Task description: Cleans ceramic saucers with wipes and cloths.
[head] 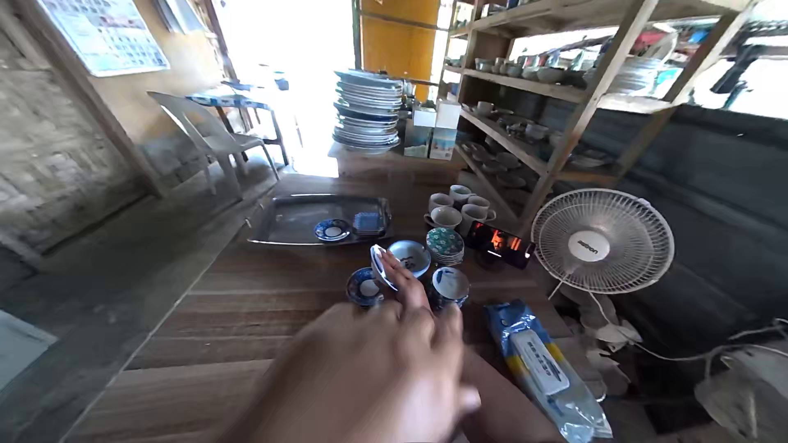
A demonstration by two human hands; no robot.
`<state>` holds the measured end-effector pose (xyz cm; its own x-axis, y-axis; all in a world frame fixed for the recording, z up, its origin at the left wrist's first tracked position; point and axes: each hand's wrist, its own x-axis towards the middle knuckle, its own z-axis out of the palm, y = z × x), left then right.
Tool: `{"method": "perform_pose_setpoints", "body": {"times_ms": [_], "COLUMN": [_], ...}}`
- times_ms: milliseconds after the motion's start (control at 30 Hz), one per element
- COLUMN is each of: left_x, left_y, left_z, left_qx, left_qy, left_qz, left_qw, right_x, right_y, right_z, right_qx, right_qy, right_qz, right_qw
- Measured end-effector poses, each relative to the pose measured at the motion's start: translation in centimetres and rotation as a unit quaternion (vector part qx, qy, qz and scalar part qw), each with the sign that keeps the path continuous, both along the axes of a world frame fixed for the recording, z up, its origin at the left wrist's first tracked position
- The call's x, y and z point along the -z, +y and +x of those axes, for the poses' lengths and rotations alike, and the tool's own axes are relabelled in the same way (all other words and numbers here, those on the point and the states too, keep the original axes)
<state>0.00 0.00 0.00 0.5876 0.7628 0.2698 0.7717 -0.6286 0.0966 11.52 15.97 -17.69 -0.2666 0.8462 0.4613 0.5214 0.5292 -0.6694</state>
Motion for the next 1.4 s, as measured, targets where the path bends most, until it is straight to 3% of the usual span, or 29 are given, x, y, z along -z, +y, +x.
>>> {"method": "perform_pose_setpoints", "body": {"times_ms": [33, 100, 167, 233, 300, 433, 700, 933, 1067, 1200, 1300, 1400], "left_x": [1.4, 3.8, 8.7, 13.6, 17.5, 21.1, 21.8, 21.9, 21.9, 21.7, 21.7, 21.9], "left_y": [3.0, 8.9, 14.6, 18.4, 19.6, 18.4, 17.7, 18.3, 18.6, 19.2, 19.2, 18.8], "left_z": [-0.6, -1.3, -2.4, -3.1, -2.9, -1.5, -1.5, -2.1, -2.2, -2.7, -2.9, -2.3], "left_qx": [-0.011, -0.066, -0.084, -0.091, -0.071, 0.032, 0.035, 0.018, -0.014, -0.034, -0.020, 0.028], "left_qy": [0.025, -0.008, -0.189, -0.364, -0.480, -0.588, -0.677, -0.699, -0.734, -0.747, -0.725, -0.711], "left_qz": [0.012, -0.068, -0.066, -0.110, -0.153, -0.186, -0.273, -0.292, -0.287, -0.274, -0.277, -0.265], "left_qw": [1.000, 0.995, 0.976, 0.921, 0.861, 0.787, 0.682, 0.653, 0.616, 0.605, 0.630, 0.651], "right_x": [3.2, 6.3, 6.0, 5.6, 5.6, 6.2, 6.4, 5.6, 5.7, 6.1, 6.5, 6.6], "right_y": [2.0, 3.7, 3.4, 3.2, 3.0, 3.1, 2.7, 1.4, 1.9, 2.9, 2.9, 2.8], "right_z": [0.2, 0.0, -0.2, -0.3, -0.2, -0.3, -0.4, -0.2, -0.1, 0.1, -0.2, -0.2], "right_qx": [-0.004, 0.005, 0.013, 0.017, 0.006, -0.012, -0.055, -0.101, -0.070, -0.066, -0.076, -0.077], "right_qy": [0.001, 0.025, 0.049, 0.051, 0.051, 0.052, 0.049, 0.201, 0.158, 0.038, -0.031, -0.024], "right_qz": [0.090, 0.209, 0.214, 0.198, 0.180, 0.193, 0.140, 0.016, 0.062, 0.108, 0.098, 0.116], "right_qw": [0.996, 0.978, 0.976, 0.979, 0.982, 0.980, 0.987, 0.974, 0.983, 0.991, 0.992, 0.990]}}
